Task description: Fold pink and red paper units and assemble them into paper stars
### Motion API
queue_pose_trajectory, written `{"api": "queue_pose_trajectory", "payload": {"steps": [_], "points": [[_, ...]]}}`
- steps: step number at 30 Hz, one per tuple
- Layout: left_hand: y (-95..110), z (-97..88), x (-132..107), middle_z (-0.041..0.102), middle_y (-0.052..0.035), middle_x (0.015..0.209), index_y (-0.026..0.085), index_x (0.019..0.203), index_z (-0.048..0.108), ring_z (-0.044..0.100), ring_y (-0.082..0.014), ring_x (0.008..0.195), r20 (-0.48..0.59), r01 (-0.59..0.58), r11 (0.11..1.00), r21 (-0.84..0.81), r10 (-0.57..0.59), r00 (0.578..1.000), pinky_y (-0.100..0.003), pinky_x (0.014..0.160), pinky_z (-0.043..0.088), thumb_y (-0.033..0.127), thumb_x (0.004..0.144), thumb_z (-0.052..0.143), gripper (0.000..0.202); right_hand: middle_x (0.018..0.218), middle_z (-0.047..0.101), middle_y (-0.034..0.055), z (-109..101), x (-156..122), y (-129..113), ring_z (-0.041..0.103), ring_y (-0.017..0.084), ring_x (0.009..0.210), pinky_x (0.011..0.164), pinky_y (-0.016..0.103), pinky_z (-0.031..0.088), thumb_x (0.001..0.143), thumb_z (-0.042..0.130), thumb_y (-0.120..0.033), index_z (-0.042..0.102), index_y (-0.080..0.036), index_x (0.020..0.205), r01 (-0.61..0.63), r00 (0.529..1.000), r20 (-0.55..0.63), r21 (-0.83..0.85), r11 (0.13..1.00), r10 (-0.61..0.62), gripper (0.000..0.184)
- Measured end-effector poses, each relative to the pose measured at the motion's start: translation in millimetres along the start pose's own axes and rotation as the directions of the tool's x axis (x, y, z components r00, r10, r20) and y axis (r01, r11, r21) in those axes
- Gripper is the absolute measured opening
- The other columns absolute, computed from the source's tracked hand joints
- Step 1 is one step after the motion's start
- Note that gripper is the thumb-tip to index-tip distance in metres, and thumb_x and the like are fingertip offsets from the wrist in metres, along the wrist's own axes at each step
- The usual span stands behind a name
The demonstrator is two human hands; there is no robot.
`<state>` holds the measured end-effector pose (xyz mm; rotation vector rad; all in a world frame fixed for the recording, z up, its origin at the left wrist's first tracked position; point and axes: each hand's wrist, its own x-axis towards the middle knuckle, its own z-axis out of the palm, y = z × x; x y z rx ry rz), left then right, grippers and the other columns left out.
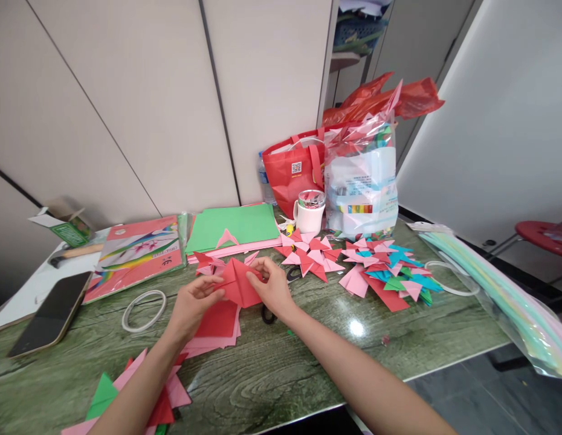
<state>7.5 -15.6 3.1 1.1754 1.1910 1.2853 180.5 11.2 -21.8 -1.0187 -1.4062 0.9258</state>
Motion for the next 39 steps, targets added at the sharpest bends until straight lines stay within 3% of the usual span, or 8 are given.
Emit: {"api": "queue_pose_trajectory", "payload": {"steps": [3,7,15,23,28,32,35,39], "points": [[0,-0.9,2,0.070,-0.0048,0.085,0.015,0.078,0.068,0.063,-0.0147,0.067,-0.106,-0.050,0.997,-0.059,0.043,0.993,-0.026,0.064,0.052,0.021,0.056,0.076,0.025,0.071,0.060,0.0008,1,0,1,0.058,0.014,0.064,0.057,0.024,0.045,0.074,0.056,-0.025,0.056,-0.018,0.075,0.013,0.998,0.056,-0.023,1.000,-0.011,0.007],[-3,-1.8,3,0.072,-0.0051,0.084,0.016,0.081,0.071,0.064,-0.0176,0.076,-0.145,-0.071,0.993,-0.091,0.057,0.988,-0.028,0.071,0.051,0.025,0.059,0.075,0.025,0.075,0.065,0.0025,4,-2,4,0.061,0.015,0.067,0.059,0.026,0.047,0.073,0.057,-0.027,0.061,-0.018,0.078,-0.031,0.995,0.097,0.021,0.999,0.029,0.011],[-11,-1.8,2,0.070,-0.0075,0.096,0.018,0.099,0.070,0.061,-0.0192,0.086,0.028,-0.046,0.999,-0.008,0.046,0.999,-0.025,0.071,0.047,0.034,0.068,0.069,0.035,0.080,0.067,0.0038,9,-7,2,0.064,0.017,0.069,0.062,0.028,0.051,0.072,0.061,-0.030,0.064,-0.019,0.080,-0.082,0.988,0.140,0.126,0.989,0.064,0.014],[-5,-1.4,3,0.065,-0.0022,0.060,0.014,0.095,0.071,0.056,-0.0132,0.055,-0.049,0.040,0.986,-0.161,-0.048,0.998,-0.022,0.050,0.042,0.030,0.060,0.074,0.039,0.087,0.065,0.0032,6,-6,-2,0.060,0.017,0.083,0.069,0.028,0.049,0.077,0.045,-0.014,0.068,-0.021,0.087,0.057,0.973,0.227,-0.016,0.998,-0.051,0.026],[-2,-2.0,3,0.064,-0.0020,0.061,0.014,0.093,0.071,0.055,-0.0122,0.054,-0.100,0.048,0.980,-0.192,-0.068,0.993,-0.021,0.048,0.041,0.028,0.058,0.074,0.037,0.095,0.059,0.0032,6,-9,2,0.059,0.014,0.074,0.058,0.025,0.052,0.068,0.039,-0.004,0.065,-0.022,0.097,0.000,0.950,0.312,0.098,0.995,-0.031,0.043],[0,-1.9,3,0.062,-0.0005,0.056,0.014,0.092,0.071,0.055,-0.0120,0.054,-0.117,0.045,0.972,-0.230,-0.074,0.990,-0.020,0.049,0.041,0.027,0.057,0.075,0.038,0.095,0.058,0.0034,6,-10,1,0.059,0.014,0.077,0.057,0.022,0.050,0.067,0.046,-0.004,0.064,-0.021,0.095,0.048,0.945,0.321,0.040,0.998,-0.058,0.038],[-1,-2.0,3,0.066,-0.0023,0.063,0.014,0.092,0.071,0.053,-0.0108,0.053,-0.117,0.043,0.975,-0.217,-0.069,0.991,-0.020,0.049,0.040,0.028,0.057,0.075,0.037,0.091,0.057,0.0026,5,-11,-2,0.057,0.013,0.076,0.057,0.019,0.048,0.065,0.053,-0.003,0.063,-0.020,0.090,0.088,0.935,0.346,-0.011,0.996,-0.078,0.031],[-2,-2.2,4,0.070,-0.0075,0.084,0.015,0.090,0.072,0.058,-0.0153,0.068,-0.100,0.021,0.980,-0.198,-0.042,0.994,-0.023,0.058,0.044,0.029,0.057,0.075,0.035,0.088,0.056,0.0020,4,-10,-3,0.056,0.013,0.076,0.057,0.019,0.048,0.065,0.058,-0.005,0.061,-0.019,0.086,0.099,0.920,0.384,-0.029,0.995,-0.080,0.025]]}}
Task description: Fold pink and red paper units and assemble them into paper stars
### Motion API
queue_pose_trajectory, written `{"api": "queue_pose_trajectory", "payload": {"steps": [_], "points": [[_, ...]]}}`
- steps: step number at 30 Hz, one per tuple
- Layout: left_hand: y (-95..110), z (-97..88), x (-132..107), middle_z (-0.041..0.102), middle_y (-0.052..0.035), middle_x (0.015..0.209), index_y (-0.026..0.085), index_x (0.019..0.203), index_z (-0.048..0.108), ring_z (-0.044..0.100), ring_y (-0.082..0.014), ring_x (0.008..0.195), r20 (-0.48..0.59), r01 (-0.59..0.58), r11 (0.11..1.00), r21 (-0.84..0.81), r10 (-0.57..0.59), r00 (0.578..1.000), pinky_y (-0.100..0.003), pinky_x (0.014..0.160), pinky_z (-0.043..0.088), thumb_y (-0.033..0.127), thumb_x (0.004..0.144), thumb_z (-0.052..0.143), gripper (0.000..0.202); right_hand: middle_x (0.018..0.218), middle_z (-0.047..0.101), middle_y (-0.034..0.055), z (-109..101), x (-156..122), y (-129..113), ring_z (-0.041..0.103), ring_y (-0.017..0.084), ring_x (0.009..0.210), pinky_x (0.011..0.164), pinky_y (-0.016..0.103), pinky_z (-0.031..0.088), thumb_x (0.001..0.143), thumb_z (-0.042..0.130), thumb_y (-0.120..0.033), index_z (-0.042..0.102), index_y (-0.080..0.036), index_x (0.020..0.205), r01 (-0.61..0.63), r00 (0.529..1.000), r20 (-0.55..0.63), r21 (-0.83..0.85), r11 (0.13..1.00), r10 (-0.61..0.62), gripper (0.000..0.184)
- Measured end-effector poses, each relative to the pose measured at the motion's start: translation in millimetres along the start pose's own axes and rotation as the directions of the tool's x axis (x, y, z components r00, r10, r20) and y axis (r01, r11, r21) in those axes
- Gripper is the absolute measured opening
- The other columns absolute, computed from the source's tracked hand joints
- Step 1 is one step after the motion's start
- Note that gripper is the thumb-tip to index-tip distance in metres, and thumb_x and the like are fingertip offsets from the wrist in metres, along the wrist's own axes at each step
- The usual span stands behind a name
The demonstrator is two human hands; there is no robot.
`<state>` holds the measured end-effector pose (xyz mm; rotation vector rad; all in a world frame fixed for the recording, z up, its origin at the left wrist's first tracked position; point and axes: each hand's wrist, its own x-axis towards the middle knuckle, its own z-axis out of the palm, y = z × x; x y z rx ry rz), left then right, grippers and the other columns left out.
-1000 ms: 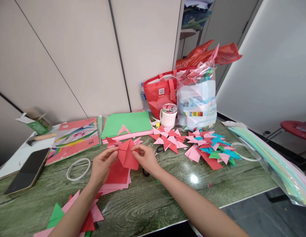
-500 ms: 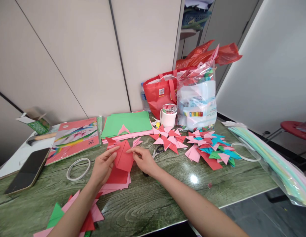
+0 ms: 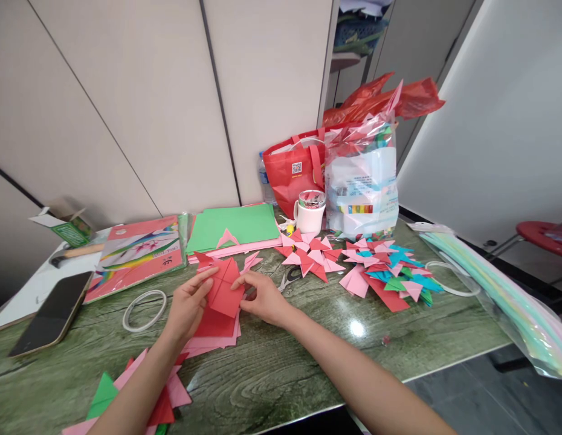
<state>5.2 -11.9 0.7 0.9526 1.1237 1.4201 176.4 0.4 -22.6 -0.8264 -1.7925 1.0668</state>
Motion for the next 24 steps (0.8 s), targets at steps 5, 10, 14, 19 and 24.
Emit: {"api": "queue_pose_trajectory", "payload": {"steps": [5,10,14,19,24], "points": [[0.1,0.8,-1.0,0.063,-0.0007,0.059,0.014,0.094,0.071,0.049,-0.0099,0.050,0.017,0.035,0.999,0.008,-0.035,0.999,-0.020,0.048,0.037,0.029,0.058,0.075,0.039,0.091,0.056,0.0018,0.1,0.0,2.8,0.055,0.013,0.076,0.059,0.020,0.047,0.064,0.064,-0.008,0.059,-0.020,0.091,0.007,0.999,0.038,-0.038,0.999,-0.006,0.029],[0.3,1.3,-1.4,0.066,-0.0024,0.068,0.015,0.092,0.071,0.051,-0.0100,0.056,0.027,0.021,1.000,-0.001,-0.021,0.999,-0.020,0.052,0.040,0.029,0.058,0.075,0.037,0.089,0.056,0.0012,0.3,-0.9,1.6,0.053,0.013,0.074,0.059,0.020,0.045,0.063,0.069,-0.011,0.058,-0.019,0.091,0.030,0.998,0.058,-0.099,0.995,-0.024,0.031],[-0.5,1.6,-1.6,0.067,-0.0035,0.074,0.016,0.095,0.071,0.056,-0.0138,0.067,0.073,0.004,1.000,0.009,-0.004,0.997,-0.023,0.060,0.044,0.028,0.059,0.075,0.038,0.085,0.055,0.0010,-0.8,-0.9,-1.7,0.052,0.014,0.075,0.059,0.020,0.043,0.063,0.072,-0.015,0.059,-0.019,0.089,0.047,0.997,0.062,-0.135,0.990,-0.039,0.029],[-2.3,1.5,-1.4,0.068,-0.0049,0.078,0.016,0.097,0.070,0.059,-0.0159,0.071,0.094,-0.016,1.000,0.016,0.015,0.995,-0.025,0.063,0.047,0.025,0.058,0.075,0.040,0.084,0.054,0.0013,-2.3,0.2,-4.2,0.052,0.014,0.077,0.059,0.021,0.044,0.063,0.074,-0.018,0.061,-0.020,0.088,0.045,0.997,0.063,-0.122,0.991,-0.038,0.028],[-3.5,-0.2,-0.1,0.067,-0.0036,0.071,0.016,0.092,0.071,0.059,-0.0164,0.071,0.039,-0.054,0.997,0.049,0.052,0.998,-0.025,0.063,0.045,0.026,0.059,0.074,0.035,0.090,0.052,0.0029,-1.6,-0.1,-4.0,0.052,0.015,0.079,0.054,0.020,0.044,0.059,0.078,-0.024,0.062,-0.020,0.089,0.028,0.997,0.076,-0.067,0.997,-0.023,0.034]]}}
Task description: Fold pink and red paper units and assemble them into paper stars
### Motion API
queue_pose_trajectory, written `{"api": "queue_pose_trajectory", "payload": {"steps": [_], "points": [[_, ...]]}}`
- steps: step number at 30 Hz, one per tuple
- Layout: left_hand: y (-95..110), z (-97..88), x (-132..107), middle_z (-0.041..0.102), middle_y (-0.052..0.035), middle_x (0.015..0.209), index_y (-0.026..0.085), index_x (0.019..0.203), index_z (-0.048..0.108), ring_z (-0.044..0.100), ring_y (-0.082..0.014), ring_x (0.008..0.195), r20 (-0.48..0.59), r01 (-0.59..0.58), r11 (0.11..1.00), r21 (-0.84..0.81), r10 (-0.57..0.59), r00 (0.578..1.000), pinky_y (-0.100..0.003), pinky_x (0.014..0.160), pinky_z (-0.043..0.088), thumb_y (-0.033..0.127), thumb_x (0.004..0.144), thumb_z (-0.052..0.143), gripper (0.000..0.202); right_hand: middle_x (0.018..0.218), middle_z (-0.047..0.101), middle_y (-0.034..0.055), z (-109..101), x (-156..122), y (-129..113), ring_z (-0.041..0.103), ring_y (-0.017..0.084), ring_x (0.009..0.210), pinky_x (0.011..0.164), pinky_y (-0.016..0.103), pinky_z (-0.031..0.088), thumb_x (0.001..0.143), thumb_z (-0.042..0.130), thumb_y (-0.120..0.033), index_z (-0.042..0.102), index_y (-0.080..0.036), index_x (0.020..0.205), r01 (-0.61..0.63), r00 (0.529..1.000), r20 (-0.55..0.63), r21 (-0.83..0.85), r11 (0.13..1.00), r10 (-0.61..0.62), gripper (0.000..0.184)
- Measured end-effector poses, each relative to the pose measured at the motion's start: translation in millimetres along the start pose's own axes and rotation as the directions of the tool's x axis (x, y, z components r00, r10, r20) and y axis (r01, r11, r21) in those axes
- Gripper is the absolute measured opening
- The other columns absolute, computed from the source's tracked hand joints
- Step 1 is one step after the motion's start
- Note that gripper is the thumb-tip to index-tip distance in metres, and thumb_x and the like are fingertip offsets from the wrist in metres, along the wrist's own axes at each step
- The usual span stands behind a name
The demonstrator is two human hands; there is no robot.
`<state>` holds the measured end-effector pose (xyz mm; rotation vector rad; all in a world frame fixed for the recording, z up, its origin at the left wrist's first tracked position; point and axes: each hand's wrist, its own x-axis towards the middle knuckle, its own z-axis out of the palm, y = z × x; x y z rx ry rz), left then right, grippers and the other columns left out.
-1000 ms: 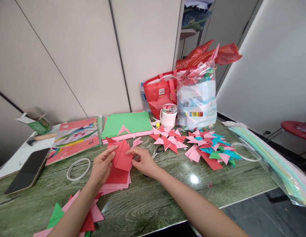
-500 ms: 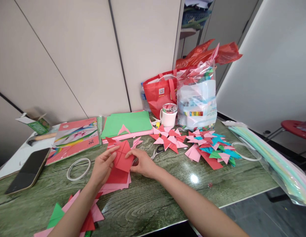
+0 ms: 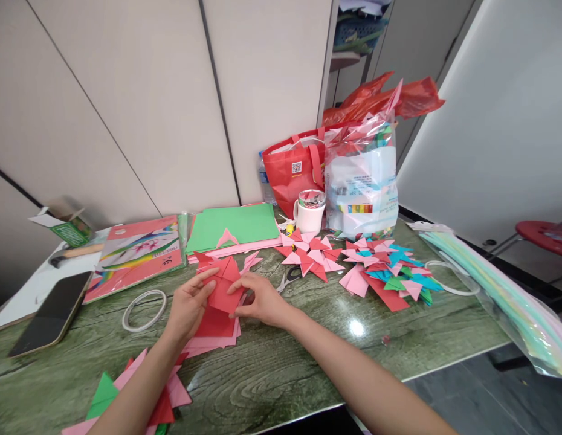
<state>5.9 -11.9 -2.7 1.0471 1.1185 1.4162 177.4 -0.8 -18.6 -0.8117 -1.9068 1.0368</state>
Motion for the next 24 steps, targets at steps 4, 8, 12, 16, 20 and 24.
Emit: {"api": "queue_pose_trajectory", "payload": {"steps": [4,8,12,16,20,24], "points": [[-0.6,-0.9,0.5,0.066,-0.0029,0.066,0.016,0.090,0.072,0.057,-0.0161,0.068,-0.021,-0.017,0.999,0.046,0.018,1.000,-0.024,0.061,0.043,0.027,0.059,0.073,0.033,0.086,0.051,0.0018,0.8,0.0,-0.2,0.051,0.015,0.075,0.053,0.021,0.043,0.058,0.079,-0.025,0.063,-0.019,0.084,-0.002,1.000,-0.006,0.014,1.000,0.002,0.031],[0.2,-0.3,0.2,0.067,-0.0030,0.068,0.017,0.089,0.073,0.055,-0.0139,0.065,-0.018,-0.002,0.999,0.035,0.002,1.000,-0.022,0.059,0.041,0.027,0.059,0.074,0.032,0.081,0.048,0.0007,1.1,0.2,-0.9,0.049,0.014,0.073,0.053,0.020,0.042,0.058,0.078,-0.031,0.060,-0.018,0.073,0.008,0.999,-0.046,0.019,1.000,-0.008,0.027],[2.5,1.4,-0.8,0.069,-0.0059,0.079,0.016,0.087,0.073,0.056,-0.0148,0.070,0.013,0.008,1.000,0.014,-0.008,1.000,-0.023,0.061,0.041,0.027,0.058,0.075,0.032,0.083,0.049,0.0003,2.2,0.0,-0.2,0.049,0.014,0.074,0.052,0.020,0.042,0.058,0.077,-0.038,0.052,-0.019,0.075,-0.024,0.995,-0.095,0.096,0.995,0.033,0.035],[4.3,2.2,-2.9,0.065,-0.0027,0.069,0.015,0.089,0.073,0.050,-0.0112,0.058,0.054,0.015,0.999,0.045,-0.018,0.998,-0.021,0.053,0.037,0.029,0.060,0.074,0.032,0.079,0.050,-0.0015,3.9,0.2,1.3,0.049,0.013,0.069,0.051,0.020,0.041,0.058,0.077,-0.039,0.048,-0.021,0.079,-0.074,0.986,-0.136,0.134,0.988,0.092,0.041],[3.3,0.6,-4.9,0.049,0.0053,0.048,0.015,0.098,0.070,0.030,-0.0055,0.042,0.095,0.014,0.992,0.124,-0.026,0.995,-0.019,0.042,0.023,0.032,0.066,0.070,0.037,0.070,0.047,-0.0033,4.7,1.0,1.4,0.044,0.011,0.062,0.049,0.019,0.037,0.058,0.077,-0.040,0.047,-0.020,0.072,-0.097,0.973,-0.194,0.143,0.985,0.123,0.039],[3.5,-0.3,-6.1,0.057,0.0013,0.058,0.015,0.104,0.068,0.036,-0.0066,0.046,0.145,0.006,0.986,0.165,-0.030,0.989,-0.019,0.044,0.028,0.032,0.067,0.070,0.040,0.064,0.045,-0.0041,4.7,1.9,1.6,0.043,0.010,0.057,0.047,0.020,0.035,0.057,0.077,-0.041,0.046,-0.019,0.067,-0.113,0.958,-0.242,0.178,0.978,0.155,0.039]]}}
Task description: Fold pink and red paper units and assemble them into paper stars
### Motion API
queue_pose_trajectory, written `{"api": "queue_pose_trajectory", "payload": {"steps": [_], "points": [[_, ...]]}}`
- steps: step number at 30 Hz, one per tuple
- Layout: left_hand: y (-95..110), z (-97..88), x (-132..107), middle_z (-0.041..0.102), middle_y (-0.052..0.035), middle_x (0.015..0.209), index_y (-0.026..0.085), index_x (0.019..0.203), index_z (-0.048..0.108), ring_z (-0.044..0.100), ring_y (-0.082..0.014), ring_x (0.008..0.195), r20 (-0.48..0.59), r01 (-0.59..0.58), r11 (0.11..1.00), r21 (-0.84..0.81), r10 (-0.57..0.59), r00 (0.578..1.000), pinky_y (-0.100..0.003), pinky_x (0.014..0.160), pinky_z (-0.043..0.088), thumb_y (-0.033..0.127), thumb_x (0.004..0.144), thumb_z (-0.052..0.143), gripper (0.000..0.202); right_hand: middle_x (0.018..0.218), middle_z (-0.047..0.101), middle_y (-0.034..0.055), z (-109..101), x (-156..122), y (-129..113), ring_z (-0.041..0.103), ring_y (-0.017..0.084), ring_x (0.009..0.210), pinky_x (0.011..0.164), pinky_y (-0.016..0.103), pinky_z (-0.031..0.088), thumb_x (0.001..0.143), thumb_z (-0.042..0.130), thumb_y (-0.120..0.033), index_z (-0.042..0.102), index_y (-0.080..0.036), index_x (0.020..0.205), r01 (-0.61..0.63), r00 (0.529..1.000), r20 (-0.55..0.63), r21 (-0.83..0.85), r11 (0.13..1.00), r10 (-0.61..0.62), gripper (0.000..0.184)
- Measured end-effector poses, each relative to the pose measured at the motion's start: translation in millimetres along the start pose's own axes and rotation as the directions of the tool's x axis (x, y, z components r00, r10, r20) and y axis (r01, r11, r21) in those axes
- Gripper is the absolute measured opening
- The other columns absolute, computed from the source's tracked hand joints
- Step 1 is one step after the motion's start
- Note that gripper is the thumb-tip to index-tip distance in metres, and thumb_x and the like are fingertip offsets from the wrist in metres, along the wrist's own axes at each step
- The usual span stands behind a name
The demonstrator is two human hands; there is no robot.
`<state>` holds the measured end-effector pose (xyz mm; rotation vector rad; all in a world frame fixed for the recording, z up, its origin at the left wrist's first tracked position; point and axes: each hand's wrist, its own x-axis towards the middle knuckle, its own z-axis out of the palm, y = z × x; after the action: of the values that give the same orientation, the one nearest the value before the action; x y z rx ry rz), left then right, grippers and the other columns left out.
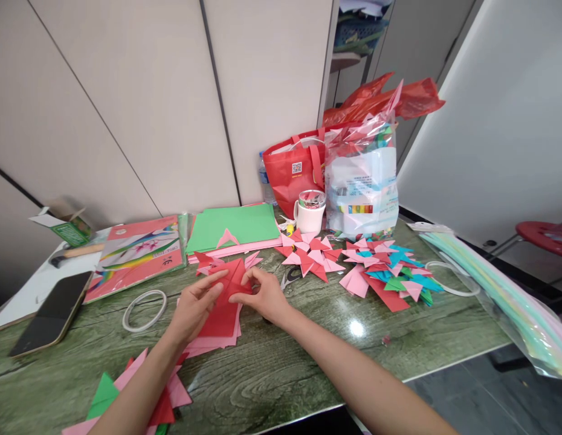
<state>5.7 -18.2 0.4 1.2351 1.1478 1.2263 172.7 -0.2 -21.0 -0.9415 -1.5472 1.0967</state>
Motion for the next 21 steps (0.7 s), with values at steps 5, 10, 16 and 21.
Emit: {"api": "queue_pose_trajectory", "payload": {"steps": [5,10,16,21], "points": [[7,2.4,-2,0.068,-0.0034,0.083,0.018,0.113,0.063,0.055,-0.0130,0.068,0.091,0.044,0.999,-0.026,-0.041,0.995,-0.021,0.061,0.044,0.018,0.054,0.079,0.061,0.057,0.045,-0.0058,-1,1,1,0.042,0.009,0.050,0.045,0.021,0.035,0.059,0.076,-0.041,0.044,-0.020,0.065,-0.012,1.000,-0.025,0.053,0.999,0.013,0.039],[9,5.0,-4,0.070,-0.0046,0.083,0.018,0.119,0.058,0.062,-0.0177,0.078,0.120,0.094,0.993,-0.074,-0.084,0.989,-0.028,0.072,0.049,0.018,0.055,0.078,0.067,0.056,0.046,-0.0059,0,1,2,0.044,0.009,0.046,0.043,0.022,0.036,0.060,0.075,-0.042,0.046,-0.020,0.064,-0.023,0.999,-0.036,0.086,0.996,0.026,0.037],[1,5.0,-1,0.069,-0.0041,0.080,0.017,0.117,0.060,0.060,-0.0133,0.067,0.038,0.061,0.995,-0.076,-0.059,0.998,-0.024,0.065,0.049,0.021,0.057,0.078,0.062,0.066,0.054,-0.0020,0,1,4,0.048,0.010,0.051,0.046,0.023,0.042,0.063,0.073,-0.043,0.057,-0.019,0.074,-0.001,0.999,-0.049,0.046,0.999,0.003,0.031],[-3,2.2,1,0.068,-0.0027,0.072,0.016,0.118,0.059,0.059,-0.0134,0.064,-0.015,0.019,0.997,-0.072,-0.020,1.000,-0.023,0.059,0.047,0.023,0.056,0.078,0.065,0.086,0.059,0.0032,-2,1,5,0.057,0.016,0.076,0.061,0.026,0.050,0.064,0.074,-0.035,0.061,-0.019,0.086,0.091,0.996,0.000,0.047,0.995,-0.091,0.030]]}}
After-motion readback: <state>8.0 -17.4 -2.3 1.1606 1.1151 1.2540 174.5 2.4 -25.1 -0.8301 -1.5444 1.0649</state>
